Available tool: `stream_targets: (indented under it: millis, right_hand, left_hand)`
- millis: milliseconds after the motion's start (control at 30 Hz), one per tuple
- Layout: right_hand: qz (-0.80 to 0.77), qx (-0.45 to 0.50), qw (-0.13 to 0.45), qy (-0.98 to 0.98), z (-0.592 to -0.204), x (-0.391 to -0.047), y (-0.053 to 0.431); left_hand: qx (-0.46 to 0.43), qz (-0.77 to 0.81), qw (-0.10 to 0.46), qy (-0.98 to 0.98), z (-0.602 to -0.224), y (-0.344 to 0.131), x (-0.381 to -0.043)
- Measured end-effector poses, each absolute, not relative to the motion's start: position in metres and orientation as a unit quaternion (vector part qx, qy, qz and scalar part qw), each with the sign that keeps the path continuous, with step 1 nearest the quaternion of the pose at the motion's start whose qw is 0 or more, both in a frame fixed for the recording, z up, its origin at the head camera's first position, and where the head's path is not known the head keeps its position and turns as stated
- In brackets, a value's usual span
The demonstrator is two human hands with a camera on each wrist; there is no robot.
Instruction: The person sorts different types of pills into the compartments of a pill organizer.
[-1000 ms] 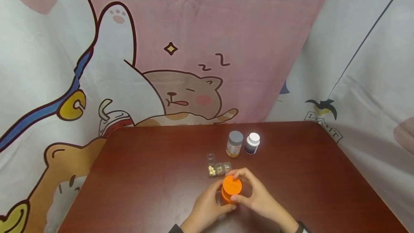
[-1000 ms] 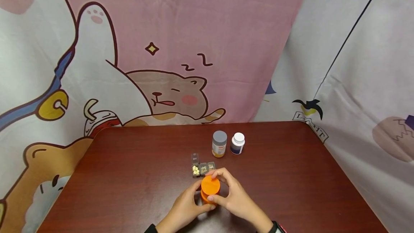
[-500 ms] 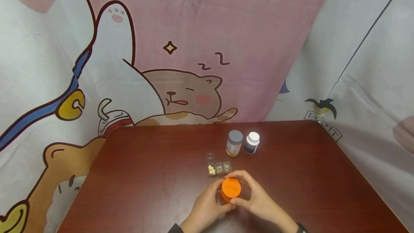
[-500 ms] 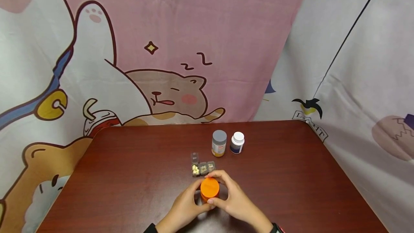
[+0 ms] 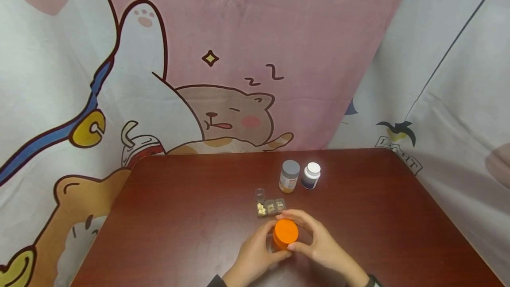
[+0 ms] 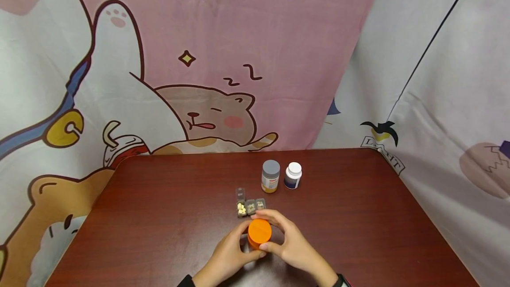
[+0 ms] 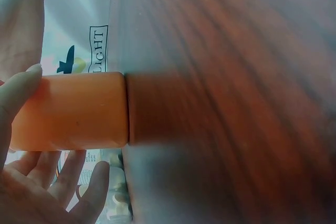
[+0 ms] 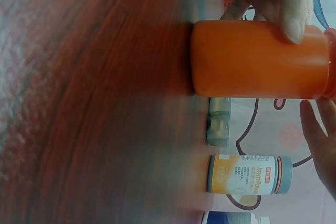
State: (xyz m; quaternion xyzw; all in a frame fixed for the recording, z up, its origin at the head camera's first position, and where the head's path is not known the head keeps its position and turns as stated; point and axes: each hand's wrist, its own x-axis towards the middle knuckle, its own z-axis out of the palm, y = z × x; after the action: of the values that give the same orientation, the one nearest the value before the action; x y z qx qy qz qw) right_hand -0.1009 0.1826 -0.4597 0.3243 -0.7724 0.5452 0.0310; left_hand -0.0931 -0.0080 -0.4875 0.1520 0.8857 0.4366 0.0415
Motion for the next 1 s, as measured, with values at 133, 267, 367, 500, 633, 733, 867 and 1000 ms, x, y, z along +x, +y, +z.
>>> stream_targets:
  millis: [133, 267, 367, 500, 633, 733, 867, 1000]
  right_hand:
    - [0.532, 0.314, 0.031, -0.786, -0.46, -0.1, 0.183]
    - [0.505, 0.307, 0.04, -0.806, -0.459, -0.098, 0.181]
    - [0.498, 0.299, 0.044, -0.813, -0.459, -0.098, 0.18]
    - [0.527, 0.288, 0.046, -0.799, -0.463, -0.097, 0.179]
    - [0.559, 0.286, 0.052, -0.776, -0.466, -0.094, 0.178]
    - [0.555, 0.279, 0.07, -0.781, -0.466, -0.092, 0.175]
    - [0.524, 0.243, 0.109, -0.809, -0.469, -0.09, 0.17]
    - [0.495, 0.208, 0.142, -0.831, -0.471, -0.087, 0.163]
  left_hand:
    - [0.152, 0.44, 0.041, 0.884, -0.488, -0.008, -0.093]
    - [0.153, 0.439, 0.039, 0.885, -0.488, -0.008, -0.092]
    - [0.153, 0.438, 0.036, 0.885, -0.488, -0.008, -0.091]
    - [0.154, 0.439, 0.034, 0.884, -0.487, -0.007, -0.091]
    - [0.152, 0.442, 0.039, 0.883, -0.487, -0.007, -0.091]
    - [0.152, 0.439, 0.036, 0.885, -0.487, -0.007, -0.091]
    - [0.157, 0.429, 0.027, 0.889, -0.488, -0.007, -0.091]
    - [0.155, 0.431, 0.027, 0.888, -0.488, -0.007, -0.091]
